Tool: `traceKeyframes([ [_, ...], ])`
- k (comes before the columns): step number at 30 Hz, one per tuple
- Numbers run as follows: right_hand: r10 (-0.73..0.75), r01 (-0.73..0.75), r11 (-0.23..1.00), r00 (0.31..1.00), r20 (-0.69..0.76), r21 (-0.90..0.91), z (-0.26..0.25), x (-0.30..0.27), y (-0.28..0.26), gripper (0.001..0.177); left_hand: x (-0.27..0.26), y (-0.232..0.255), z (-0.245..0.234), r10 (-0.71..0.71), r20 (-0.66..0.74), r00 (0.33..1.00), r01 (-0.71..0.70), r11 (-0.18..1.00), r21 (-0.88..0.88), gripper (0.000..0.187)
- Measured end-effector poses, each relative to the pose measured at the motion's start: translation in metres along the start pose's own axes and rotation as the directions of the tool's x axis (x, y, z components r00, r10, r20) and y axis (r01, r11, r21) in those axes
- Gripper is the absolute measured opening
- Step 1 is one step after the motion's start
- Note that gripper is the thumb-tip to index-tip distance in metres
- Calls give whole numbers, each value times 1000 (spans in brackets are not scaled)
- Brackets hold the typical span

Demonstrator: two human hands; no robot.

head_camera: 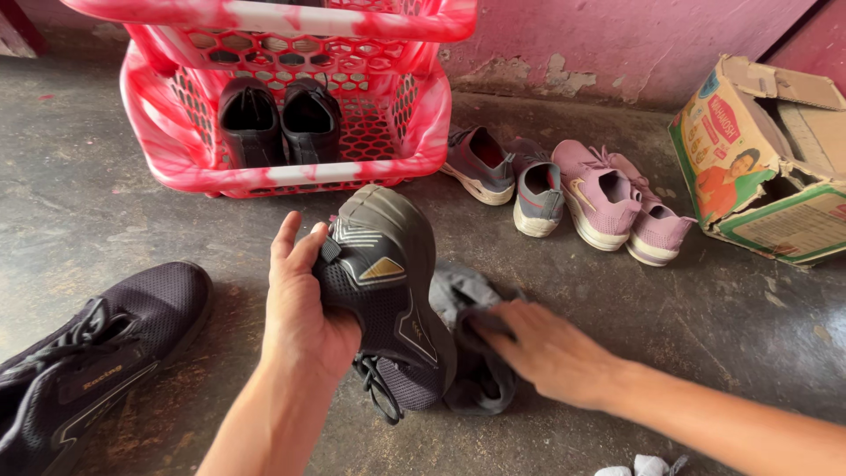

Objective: The person wipes each shoe with a gray cloth, turning shoes over to clean different sides, then places the cleaned pairs onto the tiers of a red plastic basket rack. Several other pairs of sneakers remain lined up on the floor beside the rack.

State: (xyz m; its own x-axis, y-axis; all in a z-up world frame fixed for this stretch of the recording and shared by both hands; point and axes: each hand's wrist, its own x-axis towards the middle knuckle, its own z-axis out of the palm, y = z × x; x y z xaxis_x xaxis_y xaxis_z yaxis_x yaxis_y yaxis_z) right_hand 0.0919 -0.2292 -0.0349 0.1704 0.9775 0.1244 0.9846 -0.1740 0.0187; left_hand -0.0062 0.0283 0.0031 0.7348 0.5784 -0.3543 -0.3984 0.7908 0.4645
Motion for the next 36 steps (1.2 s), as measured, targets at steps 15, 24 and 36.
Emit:
traceKeyframes([
  [15, 248, -88, 945, 819, -517, 314, -55, 101, -70, 75, -5, -52, 1, 432, 188, 882, -457, 881, 123, 54],
  [24, 402, -406, 837, 911, 92, 366, 34, 21, -61, 83, -11, -38, -27, 616, 148, 774, -630, 723, 282, 45],
  [36, 475, -318, 837, 827, -302, 445, -26, 85, -56, 78, -10, -40, -31, 667, 116, 736, -641, 631, 437, 41],
])
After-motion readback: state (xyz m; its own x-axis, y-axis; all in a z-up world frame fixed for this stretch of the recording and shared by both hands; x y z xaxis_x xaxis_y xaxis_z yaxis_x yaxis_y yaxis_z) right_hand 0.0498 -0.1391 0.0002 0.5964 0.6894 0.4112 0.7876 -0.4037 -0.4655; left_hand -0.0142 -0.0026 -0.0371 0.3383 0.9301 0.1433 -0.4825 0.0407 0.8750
